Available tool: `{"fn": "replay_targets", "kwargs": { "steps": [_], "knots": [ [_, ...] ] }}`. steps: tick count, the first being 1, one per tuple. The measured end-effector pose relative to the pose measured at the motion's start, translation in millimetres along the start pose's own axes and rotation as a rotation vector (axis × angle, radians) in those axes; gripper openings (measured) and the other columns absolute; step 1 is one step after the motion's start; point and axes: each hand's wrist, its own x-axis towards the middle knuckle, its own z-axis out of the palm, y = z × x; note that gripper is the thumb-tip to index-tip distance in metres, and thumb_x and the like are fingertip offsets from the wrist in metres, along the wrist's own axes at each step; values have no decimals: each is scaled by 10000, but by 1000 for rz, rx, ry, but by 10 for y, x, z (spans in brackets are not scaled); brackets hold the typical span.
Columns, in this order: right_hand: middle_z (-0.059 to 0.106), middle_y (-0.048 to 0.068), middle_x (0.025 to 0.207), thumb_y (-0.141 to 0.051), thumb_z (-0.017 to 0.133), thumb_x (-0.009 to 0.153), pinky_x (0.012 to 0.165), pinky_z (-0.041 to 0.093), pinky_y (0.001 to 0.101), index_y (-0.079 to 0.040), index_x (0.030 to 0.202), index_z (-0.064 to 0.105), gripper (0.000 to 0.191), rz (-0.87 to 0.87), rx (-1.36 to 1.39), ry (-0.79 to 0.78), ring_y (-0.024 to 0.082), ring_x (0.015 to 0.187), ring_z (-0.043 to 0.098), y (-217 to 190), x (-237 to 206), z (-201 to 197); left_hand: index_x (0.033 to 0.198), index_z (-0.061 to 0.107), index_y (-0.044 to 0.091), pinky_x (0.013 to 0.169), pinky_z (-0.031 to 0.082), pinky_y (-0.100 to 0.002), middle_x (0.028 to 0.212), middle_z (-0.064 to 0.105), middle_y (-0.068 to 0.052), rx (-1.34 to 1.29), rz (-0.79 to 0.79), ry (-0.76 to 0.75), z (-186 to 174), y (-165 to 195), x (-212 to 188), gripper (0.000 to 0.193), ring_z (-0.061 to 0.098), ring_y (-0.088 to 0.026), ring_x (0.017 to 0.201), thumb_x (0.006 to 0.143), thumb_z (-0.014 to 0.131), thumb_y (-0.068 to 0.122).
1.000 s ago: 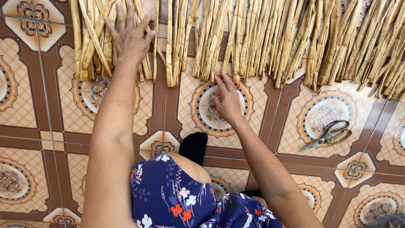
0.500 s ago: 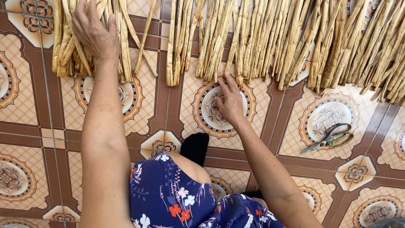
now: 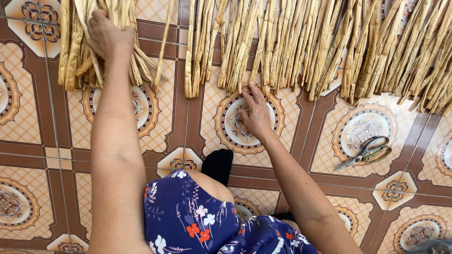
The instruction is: The person sits on a tiled floor and sorts long dried sticks into neat piles. They use shears to trim and separate the sticks, then arrange them in parallel rows.
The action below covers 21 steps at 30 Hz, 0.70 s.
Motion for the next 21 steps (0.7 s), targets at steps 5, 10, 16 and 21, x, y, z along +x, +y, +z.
{"fn": "replay_targets", "kwargs": {
  "steps": [5,10,16,21],
  "knots": [
    [296,105,1655,-150,795,849,1214,306,460,-78,1432,573,628,8,0,-6,306,1509,304,12,-6,15,1291,595,196,1127,418,-493,1356,614,-55,-246,62,103,-105,-211,29,476,566,-214,1292,873,821,226],
    [313,111,1655,-139,796,839,1222,325,448,-64,1427,582,630,-31,1,23,308,1517,326,21,-9,12,1472,444,147,1076,384,-568,1454,456,-229,253,461,455,50,-302,-95,950,392,-362,1361,757,904,571],
    [320,117,1649,-144,806,829,1209,313,453,-61,1401,596,615,-24,15,19,323,1500,324,31,-4,29,1562,216,8,1058,352,-591,1464,414,-229,199,131,258,-7,-44,-115,1433,402,-359,1316,549,901,757],
    [305,110,1653,-153,807,826,1210,326,446,-56,1403,593,623,-33,-7,21,330,1510,324,27,-6,27,1397,434,60,1029,387,-556,1398,483,-191,254,178,30,110,189,-367,1042,434,-346,1332,682,916,644]
  ]
}}
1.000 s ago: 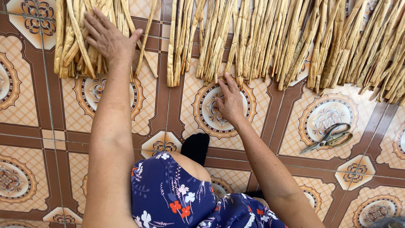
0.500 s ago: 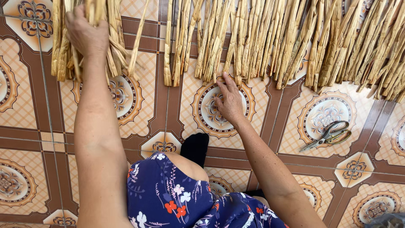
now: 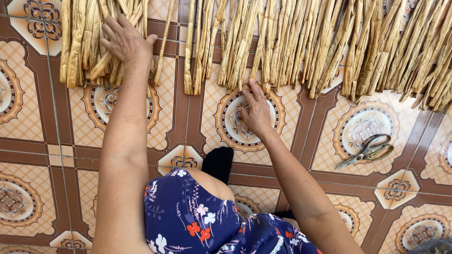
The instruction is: The person sits on a tiled floor and sorts long dried sticks into neat piles. They use shears to trim and separate the sticks, then arrange them in parallel rows.
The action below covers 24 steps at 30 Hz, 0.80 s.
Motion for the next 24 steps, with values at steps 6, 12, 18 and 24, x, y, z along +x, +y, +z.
{"fn": "replay_targets", "kwargs": {
  "steps": [6,12,18,24],
  "knots": [
    [278,95,1666,-165,800,828,1203,319,447,-91,1416,590,629,19,20,-49,326,1510,304,0,-2,-69,1381,488,53,953,483,-486,1281,557,-157,-158,-71,-15,33,-129,185,744,576,-282,1156,787,898,236],
    [267,83,1670,-170,799,834,1220,307,445,-103,1427,584,634,13,3,-49,306,1521,291,1,-12,-63,1191,578,131,943,452,-592,1254,593,-102,-149,83,327,9,-263,183,585,587,-266,1167,735,933,225],
    [254,76,1669,-176,799,835,1208,306,448,-110,1426,580,634,38,-16,-73,303,1518,285,-34,9,-69,1301,519,37,812,534,-438,1196,570,-198,-146,56,71,122,-32,-27,766,586,-330,1061,695,945,232],
    [253,76,1677,-162,802,824,1206,321,442,-132,1422,584,637,32,17,-90,305,1517,297,-40,-4,-119,1232,578,68,887,552,-408,1183,621,-122,-216,-41,-5,114,-117,103,591,628,-255,1066,764,911,203]
  ]
}}
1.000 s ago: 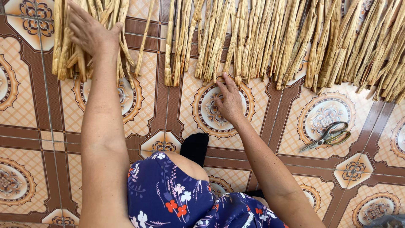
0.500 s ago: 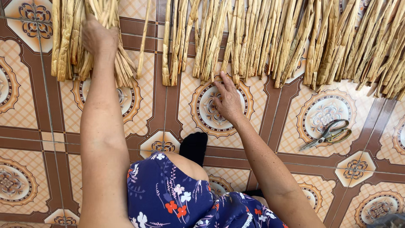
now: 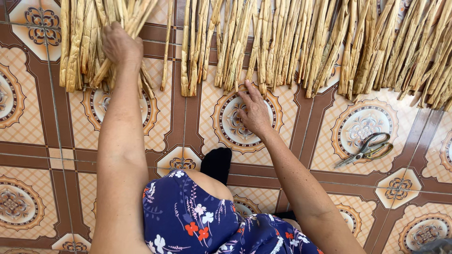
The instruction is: The person sits on a tiled floor and sorts long dried sticks into neat piles. They use shears to trim and separate the sticks, then arrange them in parallel rows.
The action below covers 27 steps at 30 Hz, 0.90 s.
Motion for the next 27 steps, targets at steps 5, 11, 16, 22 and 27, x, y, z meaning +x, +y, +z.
{"fn": "replay_targets", "kwargs": {
  "steps": [5,11,16,22,27],
  "knots": [
    [265,79,1675,-154,804,823,1218,318,439,-132,1411,587,627,-19,13,3,318,1518,301,44,-11,-2,1205,597,64,734,620,-332,1049,734,-47,-454,-22,88,-41,-104,-9,325,751,-161,870,904,719,70],
    [269,91,1667,-133,798,819,1214,301,436,-126,1406,590,623,-16,40,-25,328,1511,290,75,-9,-5,1282,593,-55,756,705,-342,1040,769,-160,-1447,-4,-283,-226,-146,-12,449,766,-223,821,844,689,-49],
    [287,115,1666,-135,793,843,1220,324,420,-109,1395,603,585,-65,134,-19,326,1523,308,124,10,-74,1269,634,-117,863,701,-372,1102,736,-215,-1849,13,-210,-352,-156,-83,395,778,-275,913,904,747,-17],
    [439,149,1600,-185,754,895,1187,403,415,-143,1404,608,531,7,209,73,335,1453,444,-60,-17,-244,1294,626,-60,802,669,-374,1065,697,-167,-1890,-36,-402,-458,4,-308,406,748,-231,884,919,729,57],
    [463,159,1637,-312,693,1016,1283,327,416,-115,1545,499,597,-102,537,170,320,1554,415,-427,-109,-494,1312,591,-17,890,675,-359,1210,670,-132,-1758,17,-476,-467,371,-932,437,755,-224,999,926,757,103]
  ]
}}
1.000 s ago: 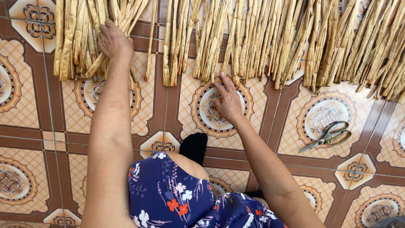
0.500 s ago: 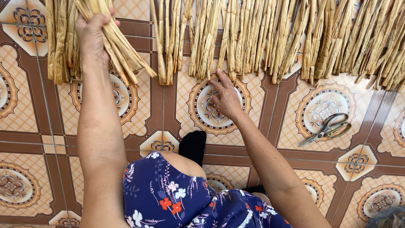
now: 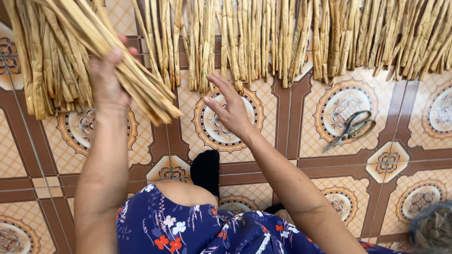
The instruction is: The person sits on a tiled floor and sorts long dried sticks into neat piles. They use shears to trim and separate the sticks, then arrange them in parallel rows.
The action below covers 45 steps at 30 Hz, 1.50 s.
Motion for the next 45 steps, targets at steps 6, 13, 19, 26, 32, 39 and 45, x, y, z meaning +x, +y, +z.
{"fn": "replay_targets", "kwargs": {
  "steps": [6,13,19,26,32,39,45],
  "knots": [
    [319,220,1688,-402,804,885,1289,262,404,-99,1659,215,1018,95,530,-185,315,1587,298,-284,123,222,1281,587,29,929,638,-354,1166,671,-117,-24,-190,-76,657,-646,-656,413,712,-189,1011,902,739,88],
    [635,205,1369,-272,825,763,1073,511,385,-69,1571,312,978,312,323,-220,297,1276,638,-151,-81,360,1372,504,50,1052,602,-336,1263,692,-121,-19,-283,-255,752,-841,-790,572,696,-167,1154,885,783,163],
    [759,163,1104,-250,797,836,896,589,370,-120,1463,441,733,374,14,-255,228,1002,746,-265,-185,290,1398,523,5,1016,621,-426,1284,684,-171,-65,-282,-370,848,-379,-367,713,728,-253,1100,855,871,309],
    [713,131,1099,-155,824,834,824,586,378,-90,1306,586,533,-39,27,-19,241,963,722,-95,-49,43,1501,471,-2,1057,612,-425,1343,666,-162,-18,-43,-564,1097,15,-404,707,717,-283,1195,938,842,213],
    [701,142,1093,-197,822,820,894,553,417,-104,1207,639,437,-34,-100,42,343,1040,692,552,-140,127,1520,377,10,1151,560,-549,1351,616,-77,-57,-153,-428,1116,-327,-609,778,634,-299,1251,892,830,85],
    [722,136,987,-299,801,774,773,540,478,-141,1138,640,428,93,-167,-100,352,934,699,379,-182,-24,1544,403,139,1144,484,-441,1220,687,-70,-221,-275,-505,758,-285,-500,720,637,-249,1140,969,836,134],
    [722,130,947,-326,814,765,743,541,501,-109,1066,583,437,-12,-287,-192,360,903,704,38,-265,-977,1253,644,39,1078,502,-419,1257,686,-96,-177,-307,-388,864,-14,-42,288,656,-256,1135,1059,744,227]
  ]
}}
